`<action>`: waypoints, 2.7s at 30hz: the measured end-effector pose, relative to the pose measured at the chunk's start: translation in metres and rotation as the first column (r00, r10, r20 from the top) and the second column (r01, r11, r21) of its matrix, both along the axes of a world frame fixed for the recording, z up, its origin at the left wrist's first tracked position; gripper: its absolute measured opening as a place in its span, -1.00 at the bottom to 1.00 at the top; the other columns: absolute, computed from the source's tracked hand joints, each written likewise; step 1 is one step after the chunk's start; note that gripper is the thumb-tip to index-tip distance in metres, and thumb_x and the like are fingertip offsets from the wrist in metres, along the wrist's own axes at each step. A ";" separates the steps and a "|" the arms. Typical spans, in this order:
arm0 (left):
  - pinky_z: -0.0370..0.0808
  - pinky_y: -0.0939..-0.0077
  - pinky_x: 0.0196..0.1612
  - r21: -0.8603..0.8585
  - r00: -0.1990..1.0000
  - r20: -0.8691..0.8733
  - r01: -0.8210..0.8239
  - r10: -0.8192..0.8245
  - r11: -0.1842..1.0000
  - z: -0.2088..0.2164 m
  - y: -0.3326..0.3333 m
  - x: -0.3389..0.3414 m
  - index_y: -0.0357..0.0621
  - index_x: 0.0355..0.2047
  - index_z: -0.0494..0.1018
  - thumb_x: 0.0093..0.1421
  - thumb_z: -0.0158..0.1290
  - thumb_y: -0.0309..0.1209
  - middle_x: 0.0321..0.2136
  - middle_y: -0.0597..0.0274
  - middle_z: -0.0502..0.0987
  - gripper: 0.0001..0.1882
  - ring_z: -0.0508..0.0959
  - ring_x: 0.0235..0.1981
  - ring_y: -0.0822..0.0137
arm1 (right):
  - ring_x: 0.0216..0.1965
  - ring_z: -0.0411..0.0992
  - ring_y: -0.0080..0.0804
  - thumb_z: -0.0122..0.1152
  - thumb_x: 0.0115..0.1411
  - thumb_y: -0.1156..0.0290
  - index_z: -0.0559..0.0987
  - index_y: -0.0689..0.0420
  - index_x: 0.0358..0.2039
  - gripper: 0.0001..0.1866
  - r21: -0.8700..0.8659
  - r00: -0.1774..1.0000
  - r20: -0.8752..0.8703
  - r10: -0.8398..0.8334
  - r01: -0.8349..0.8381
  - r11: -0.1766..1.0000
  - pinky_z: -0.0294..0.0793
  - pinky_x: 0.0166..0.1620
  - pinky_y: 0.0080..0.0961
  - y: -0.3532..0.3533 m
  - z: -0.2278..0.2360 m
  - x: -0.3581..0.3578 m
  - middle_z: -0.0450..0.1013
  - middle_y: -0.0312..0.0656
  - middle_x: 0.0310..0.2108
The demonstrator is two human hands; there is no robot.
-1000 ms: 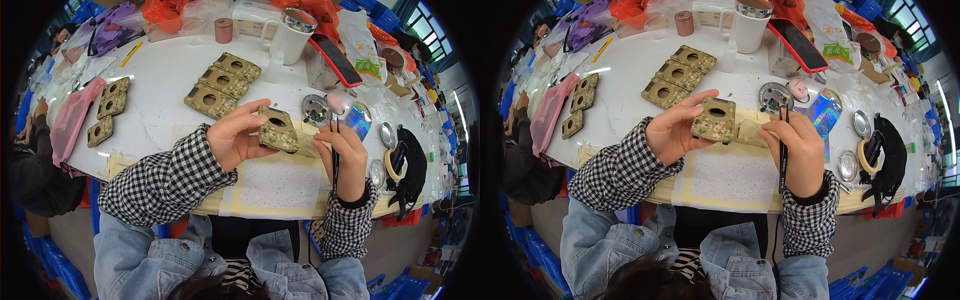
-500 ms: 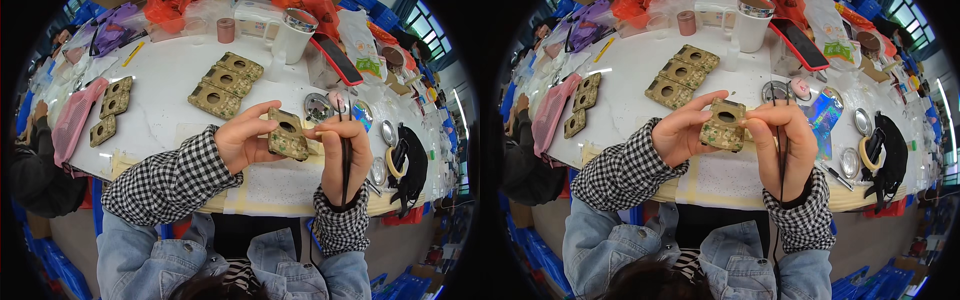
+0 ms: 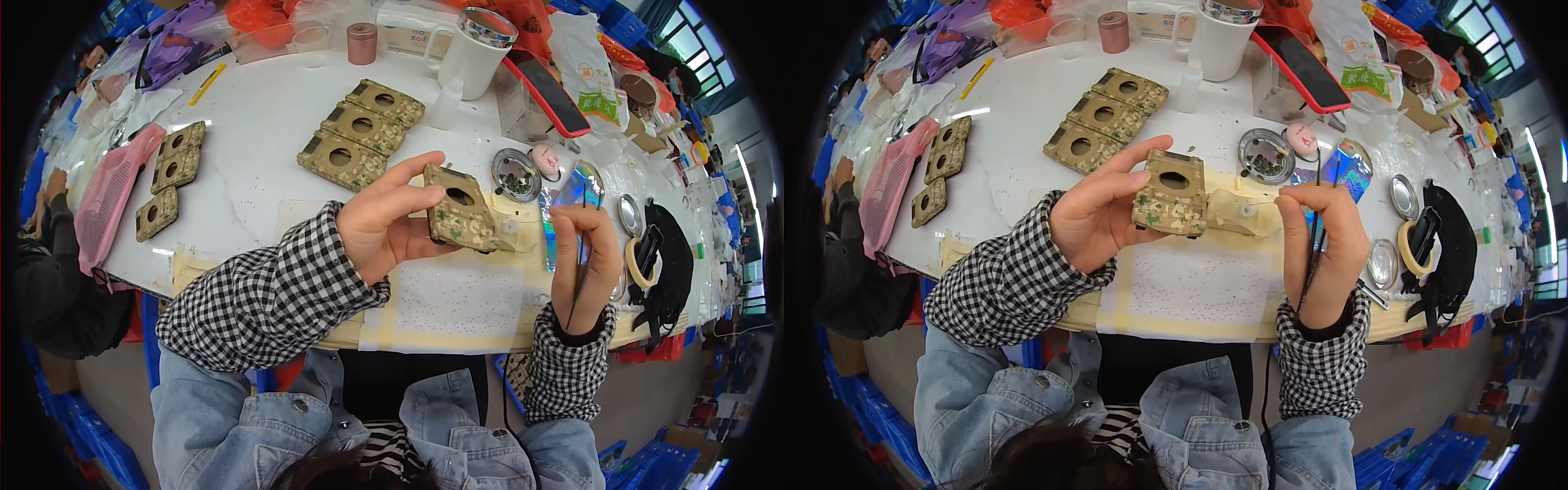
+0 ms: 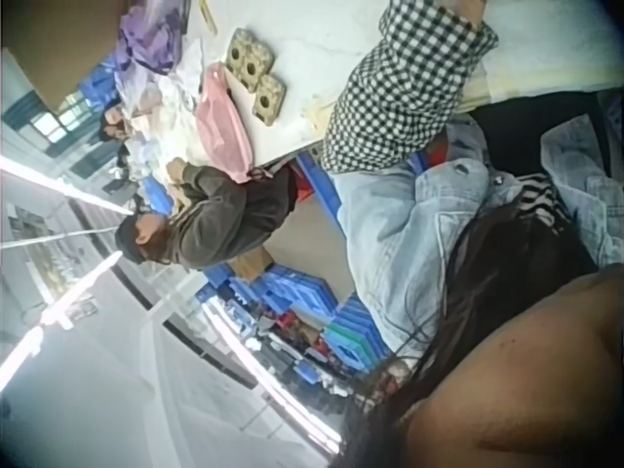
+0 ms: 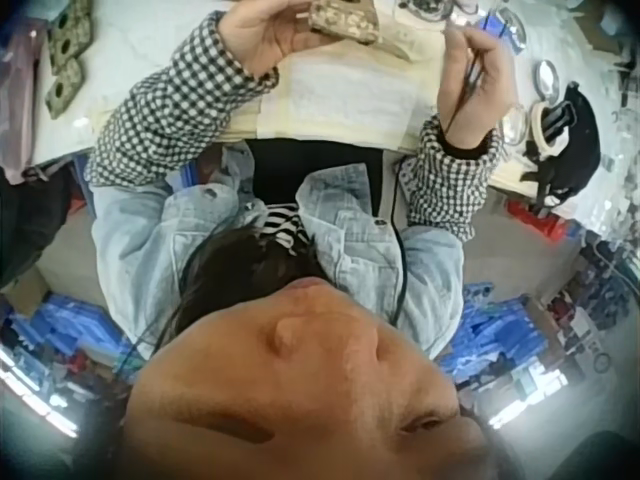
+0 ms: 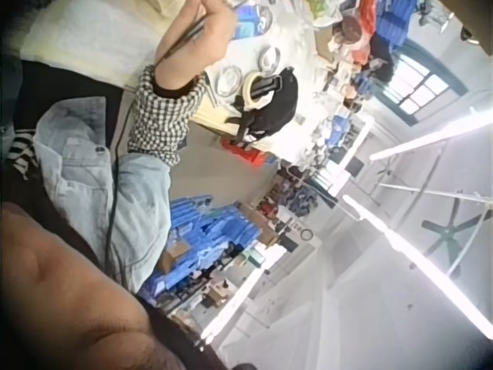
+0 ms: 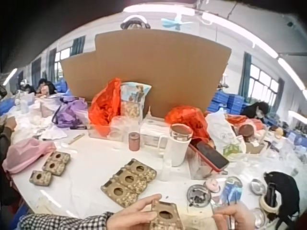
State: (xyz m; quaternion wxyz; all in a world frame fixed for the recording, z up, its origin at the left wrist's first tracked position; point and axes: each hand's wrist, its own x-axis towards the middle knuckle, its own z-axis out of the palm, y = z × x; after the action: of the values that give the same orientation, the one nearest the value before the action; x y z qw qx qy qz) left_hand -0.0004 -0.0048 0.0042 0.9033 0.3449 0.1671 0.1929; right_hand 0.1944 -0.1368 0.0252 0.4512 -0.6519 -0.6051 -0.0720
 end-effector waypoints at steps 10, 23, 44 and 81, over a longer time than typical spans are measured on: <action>0.47 0.35 0.04 -0.004 0.999 0.018 -0.042 0.042 0.999 -0.005 0.000 0.001 -0.21 0.25 -0.10 0.28 -0.19 -0.38 0.07 0.02 0.28 -0.42 0.44 0.02 0.23 | -0.38 0.43 -0.12 0.24 0.04 0.48 0.50 0.24 -0.31 -0.80 -0.112 0.973 0.228 -0.027 0.053 0.992 0.41 -0.29 -0.39 0.006 -0.002 -0.003 0.42 -0.03 -0.43; 0.44 0.29 0.05 -0.032 0.996 0.009 0.087 -0.087 0.996 -0.002 0.003 -0.002 -0.11 0.26 -0.10 0.27 -0.12 -0.28 0.05 0.11 0.29 -0.38 0.44 0.00 0.27 | -0.24 0.48 -0.36 0.28 0.03 0.50 0.57 0.28 -0.25 -0.76 0.046 0.735 -0.450 0.507 -0.548 0.835 0.41 -0.12 -0.51 0.026 0.013 -0.020 0.54 -0.10 -0.31; 0.47 0.33 0.04 -0.032 0.996 -0.026 0.086 -0.087 0.996 -0.001 0.001 -0.004 -0.11 0.25 -0.07 0.28 -0.15 -0.28 0.05 0.11 0.31 -0.41 0.44 0.01 0.27 | -0.27 0.44 -0.40 0.16 0.11 0.53 0.57 0.30 -0.29 -0.84 0.032 0.736 -0.449 0.506 -0.553 0.832 0.38 -0.15 -0.52 0.027 0.007 -0.018 0.52 -0.09 -0.30; 0.44 0.27 0.05 -0.006 0.993 -0.004 0.116 -0.116 0.993 -0.002 0.001 -0.003 -0.08 0.25 -0.05 0.26 -0.13 -0.27 0.06 0.11 0.30 -0.40 0.41 0.04 0.27 | -0.30 0.46 -0.41 0.07 0.22 0.40 0.57 0.31 -0.33 -0.78 0.093 0.635 -0.603 0.483 -0.546 0.833 0.39 -0.17 -0.53 0.026 -0.001 -0.018 0.53 -0.07 -0.35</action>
State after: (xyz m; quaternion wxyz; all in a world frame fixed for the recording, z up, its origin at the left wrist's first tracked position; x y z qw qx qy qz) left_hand -0.0035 -0.0042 0.0017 0.9135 0.3520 0.1494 0.1389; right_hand 0.1766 -0.1113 0.0246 0.5885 -0.4613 -0.5919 0.3009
